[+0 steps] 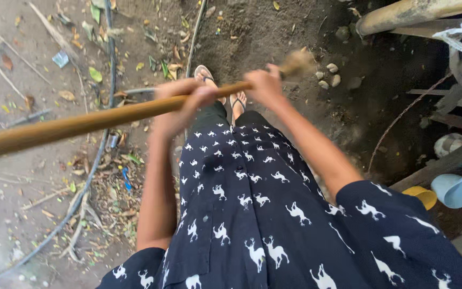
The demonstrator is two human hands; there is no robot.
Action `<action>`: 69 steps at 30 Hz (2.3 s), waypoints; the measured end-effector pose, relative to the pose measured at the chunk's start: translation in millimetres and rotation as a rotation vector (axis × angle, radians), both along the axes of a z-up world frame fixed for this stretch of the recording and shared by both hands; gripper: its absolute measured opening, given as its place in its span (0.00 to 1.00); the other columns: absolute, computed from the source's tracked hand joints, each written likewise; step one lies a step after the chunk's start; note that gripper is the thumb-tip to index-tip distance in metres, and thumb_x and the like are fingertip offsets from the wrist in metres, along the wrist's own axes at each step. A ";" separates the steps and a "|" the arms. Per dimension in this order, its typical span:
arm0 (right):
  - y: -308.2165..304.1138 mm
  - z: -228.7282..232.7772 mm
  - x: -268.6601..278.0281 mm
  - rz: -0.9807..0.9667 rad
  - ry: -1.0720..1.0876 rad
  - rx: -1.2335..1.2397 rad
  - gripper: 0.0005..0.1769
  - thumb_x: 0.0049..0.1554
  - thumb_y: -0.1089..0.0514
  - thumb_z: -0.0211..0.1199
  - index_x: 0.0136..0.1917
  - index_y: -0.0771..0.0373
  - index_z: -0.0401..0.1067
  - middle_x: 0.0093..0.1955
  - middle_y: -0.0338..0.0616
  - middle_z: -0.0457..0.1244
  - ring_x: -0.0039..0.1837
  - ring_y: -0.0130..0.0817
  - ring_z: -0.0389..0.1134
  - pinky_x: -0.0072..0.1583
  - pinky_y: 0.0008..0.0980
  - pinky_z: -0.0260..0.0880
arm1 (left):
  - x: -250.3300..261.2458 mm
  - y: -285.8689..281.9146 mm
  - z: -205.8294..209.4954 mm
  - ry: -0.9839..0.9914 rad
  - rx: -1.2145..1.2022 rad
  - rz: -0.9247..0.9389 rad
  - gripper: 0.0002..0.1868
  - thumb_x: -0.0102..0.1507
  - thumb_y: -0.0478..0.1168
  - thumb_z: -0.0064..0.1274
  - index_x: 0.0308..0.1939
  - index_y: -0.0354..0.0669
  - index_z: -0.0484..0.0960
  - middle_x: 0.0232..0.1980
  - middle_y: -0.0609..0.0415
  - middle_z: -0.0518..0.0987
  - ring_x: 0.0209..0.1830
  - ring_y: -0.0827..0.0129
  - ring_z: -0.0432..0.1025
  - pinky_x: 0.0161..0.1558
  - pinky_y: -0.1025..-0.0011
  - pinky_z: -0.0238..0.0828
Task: The person sweeps dry leaves, dirt, and debris across the ground using a long-handled broom.
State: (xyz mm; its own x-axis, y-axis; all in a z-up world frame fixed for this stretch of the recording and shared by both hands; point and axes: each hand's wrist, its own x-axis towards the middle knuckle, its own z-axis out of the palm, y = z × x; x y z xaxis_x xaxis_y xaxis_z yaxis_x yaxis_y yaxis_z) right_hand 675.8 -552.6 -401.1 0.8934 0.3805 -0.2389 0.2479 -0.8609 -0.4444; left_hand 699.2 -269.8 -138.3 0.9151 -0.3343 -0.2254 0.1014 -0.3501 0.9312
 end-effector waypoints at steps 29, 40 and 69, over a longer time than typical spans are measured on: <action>126.3 -20.8 99.3 0.054 0.192 -0.090 0.02 0.52 0.52 0.67 0.40 0.49 0.77 0.42 0.38 0.69 0.53 0.40 0.72 0.70 0.68 0.46 | 81.4 105.3 -19.7 0.002 -0.125 0.123 0.13 0.71 0.38 0.52 0.34 0.35 0.84 0.36 0.53 0.85 0.38 0.75 0.78 0.42 0.76 0.75; 319.6 -1.2 145.7 0.207 -0.017 0.099 0.07 0.54 0.61 0.64 0.40 0.46 0.75 0.43 0.33 0.69 0.55 0.38 0.71 0.62 0.60 0.56 | 40.5 213.4 53.5 -0.212 -0.148 0.525 0.11 0.74 0.31 0.49 0.39 0.28 0.83 0.37 0.47 0.82 0.37 0.71 0.77 0.42 0.75 0.75; 191.4 -2.9 236.1 0.179 -0.219 0.288 0.12 0.55 0.46 0.67 0.36 0.53 0.72 0.38 0.40 0.67 0.48 0.44 0.71 0.57 0.56 0.58 | 106.0 86.4 42.2 -0.195 0.041 0.434 0.06 0.73 0.36 0.57 0.46 0.36 0.86 0.39 0.54 0.82 0.39 0.77 0.74 0.43 0.77 0.71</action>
State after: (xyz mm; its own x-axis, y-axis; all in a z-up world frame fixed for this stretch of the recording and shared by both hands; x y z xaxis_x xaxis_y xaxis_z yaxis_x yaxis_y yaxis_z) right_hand 911.8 -361.2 -404.0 0.8251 0.5580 0.0884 0.4977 -0.6439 -0.5811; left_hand 805.2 -183.5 -96.1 0.9947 0.0940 -0.0406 0.0712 -0.3509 0.9337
